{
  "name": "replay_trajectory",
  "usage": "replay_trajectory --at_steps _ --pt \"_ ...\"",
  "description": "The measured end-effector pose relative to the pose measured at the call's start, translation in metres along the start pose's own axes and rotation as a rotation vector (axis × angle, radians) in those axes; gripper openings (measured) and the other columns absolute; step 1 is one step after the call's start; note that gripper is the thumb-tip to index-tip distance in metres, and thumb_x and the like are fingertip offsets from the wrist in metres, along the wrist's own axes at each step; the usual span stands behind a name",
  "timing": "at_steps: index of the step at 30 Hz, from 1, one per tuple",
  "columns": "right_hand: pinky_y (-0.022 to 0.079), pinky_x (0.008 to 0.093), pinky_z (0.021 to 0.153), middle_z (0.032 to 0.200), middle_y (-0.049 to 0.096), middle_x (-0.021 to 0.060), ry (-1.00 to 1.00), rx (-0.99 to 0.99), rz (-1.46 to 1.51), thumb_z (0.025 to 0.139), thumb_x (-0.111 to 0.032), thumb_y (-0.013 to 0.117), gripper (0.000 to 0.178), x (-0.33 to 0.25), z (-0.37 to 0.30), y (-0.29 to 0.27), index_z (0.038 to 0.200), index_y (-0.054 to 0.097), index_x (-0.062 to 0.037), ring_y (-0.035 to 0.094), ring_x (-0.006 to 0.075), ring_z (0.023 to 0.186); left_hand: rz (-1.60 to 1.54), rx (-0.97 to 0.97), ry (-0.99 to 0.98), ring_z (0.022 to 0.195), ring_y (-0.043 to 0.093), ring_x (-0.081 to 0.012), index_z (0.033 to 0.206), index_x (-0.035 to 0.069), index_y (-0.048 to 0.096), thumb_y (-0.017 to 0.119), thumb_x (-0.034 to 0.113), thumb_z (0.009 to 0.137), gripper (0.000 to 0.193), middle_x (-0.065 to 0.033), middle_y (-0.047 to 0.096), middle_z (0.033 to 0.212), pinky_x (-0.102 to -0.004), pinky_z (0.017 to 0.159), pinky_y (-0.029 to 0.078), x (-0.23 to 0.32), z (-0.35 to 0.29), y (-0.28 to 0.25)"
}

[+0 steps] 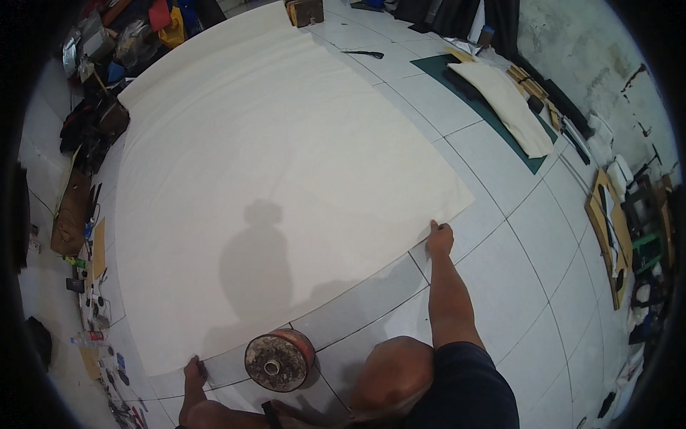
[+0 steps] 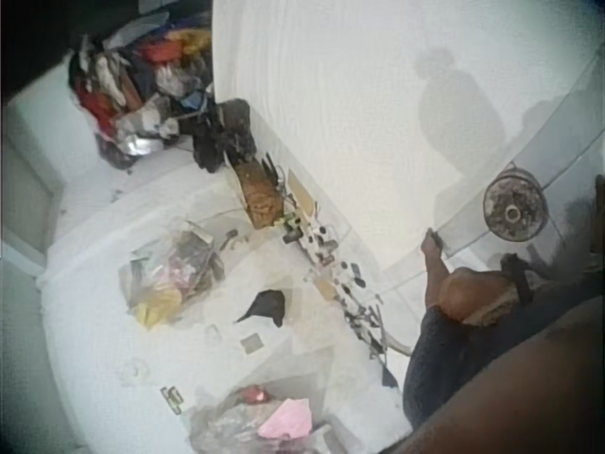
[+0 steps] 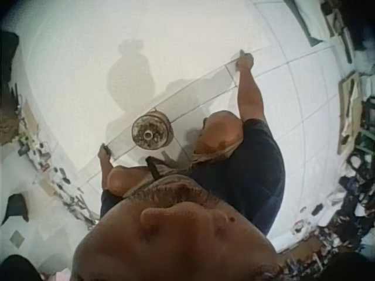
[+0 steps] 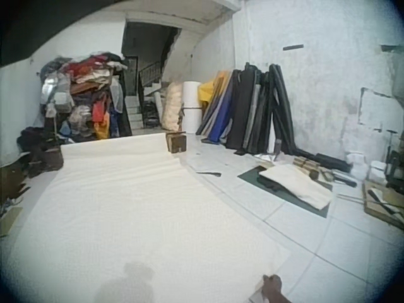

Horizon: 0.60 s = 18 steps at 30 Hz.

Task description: The person unfolds, aligns, and folds sheets of fabric on the floor, then cuts through the fabric using scissors.

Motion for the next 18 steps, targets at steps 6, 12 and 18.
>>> replay_trajectory --at_steps 6,12,18 --pt "0.050 0.0414 0.073 0.082 0.066 0.0193 -0.020 0.051 0.012 0.083 -0.040 0.064 0.041 -0.002 0.002 0.000 0.081 0.064 0.0010 0.065 0.0350 0.081 0.008 0.018 0.052 0.042 0.045 -0.0105 0.068 0.013 0.054 0.062 0.024 0.087 0.023 -0.0005 0.051 0.055 -0.0230 0.036 0.037 -0.001 0.006 -0.005" --pt "0.050 0.0405 0.073 0.081 0.068 0.0176 -0.087 -0.069 -0.060 0.078 -0.043 0.068 0.042 -0.004 -0.032 0.005 0.082 0.066 -0.0006 0.065 0.0325 0.079 0.038 0.043 0.177 0.042 0.045 -0.0111 0.063 0.011 0.050 0.061 0.023 0.088 0.030 -0.0012 0.050 0.054 -0.0248 0.036 0.037 0.001 0.014 -0.005" --pt "0.050 0.0425 0.076 0.087 0.068 0.0157 -0.108 -0.134 -0.157 0.082 -0.040 0.063 0.036 -0.019 -0.051 0.005 0.088 0.065 -0.0042 0.065 0.0339 0.086 0.077 0.063 0.342 0.040 0.044 -0.0129 0.059 0.010 0.046 0.057 0.023 0.089 0.035 -0.0020 0.048 0.053 -0.0279 0.036 0.034 0.013 0.020 -0.004"
Point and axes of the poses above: each hand's wrist, its own z-axis towards the middle knuckle, its own y-axis out of the palm, x = y × z, the point moved 7 cm from there along z, towards the middle knuckle
